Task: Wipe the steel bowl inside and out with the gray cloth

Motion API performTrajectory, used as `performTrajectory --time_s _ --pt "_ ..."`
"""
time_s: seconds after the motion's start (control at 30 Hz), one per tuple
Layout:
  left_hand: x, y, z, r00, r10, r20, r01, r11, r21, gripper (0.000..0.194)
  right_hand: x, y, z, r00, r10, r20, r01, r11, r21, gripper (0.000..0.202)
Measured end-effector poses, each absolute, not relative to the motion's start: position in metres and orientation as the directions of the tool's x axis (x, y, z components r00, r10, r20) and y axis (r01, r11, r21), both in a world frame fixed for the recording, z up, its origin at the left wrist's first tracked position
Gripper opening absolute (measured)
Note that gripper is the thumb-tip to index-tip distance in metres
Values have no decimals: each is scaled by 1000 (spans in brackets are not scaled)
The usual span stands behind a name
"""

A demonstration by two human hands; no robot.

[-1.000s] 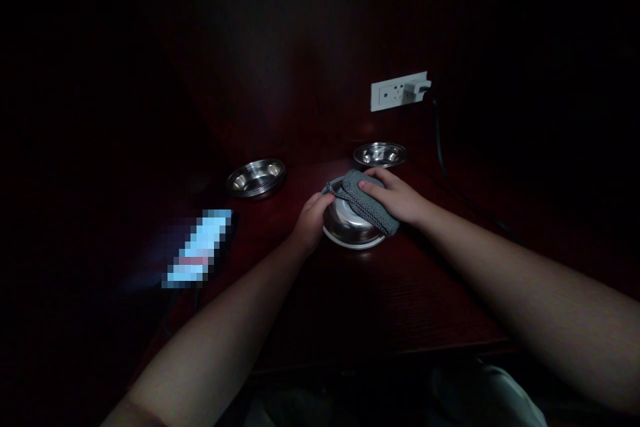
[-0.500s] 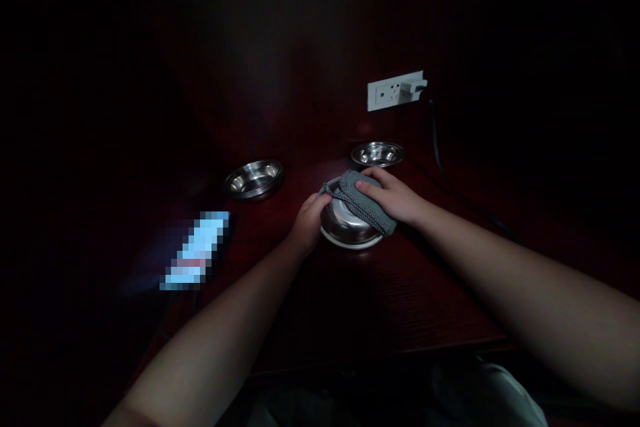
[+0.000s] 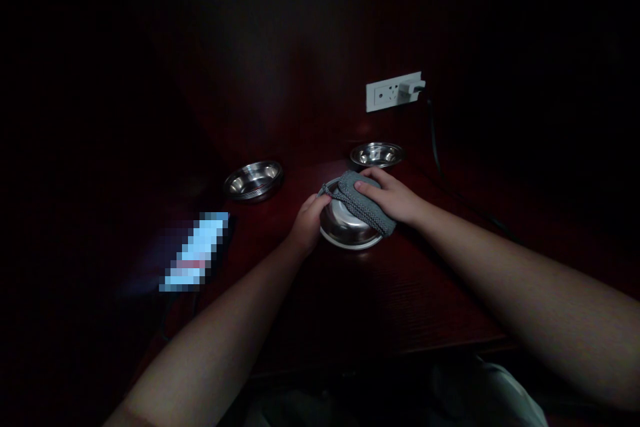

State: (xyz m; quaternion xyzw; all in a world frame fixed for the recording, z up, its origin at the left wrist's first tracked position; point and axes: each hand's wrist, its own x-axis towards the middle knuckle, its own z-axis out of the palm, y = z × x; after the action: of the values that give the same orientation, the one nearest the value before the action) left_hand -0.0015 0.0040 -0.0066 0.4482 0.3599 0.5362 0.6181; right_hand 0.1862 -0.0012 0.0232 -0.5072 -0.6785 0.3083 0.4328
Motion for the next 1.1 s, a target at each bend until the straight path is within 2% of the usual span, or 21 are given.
performTrajectory --time_s 0.77,1.1 --pt "-2 3 -7 181 982 46 -335 17 942 25 186 0 22 -113 951 287 415 308 -856 39" --pt "-2 4 -6 172 984 53 -339 8 941 19 186 0 21 -116 947 301 416 321 -851 38"
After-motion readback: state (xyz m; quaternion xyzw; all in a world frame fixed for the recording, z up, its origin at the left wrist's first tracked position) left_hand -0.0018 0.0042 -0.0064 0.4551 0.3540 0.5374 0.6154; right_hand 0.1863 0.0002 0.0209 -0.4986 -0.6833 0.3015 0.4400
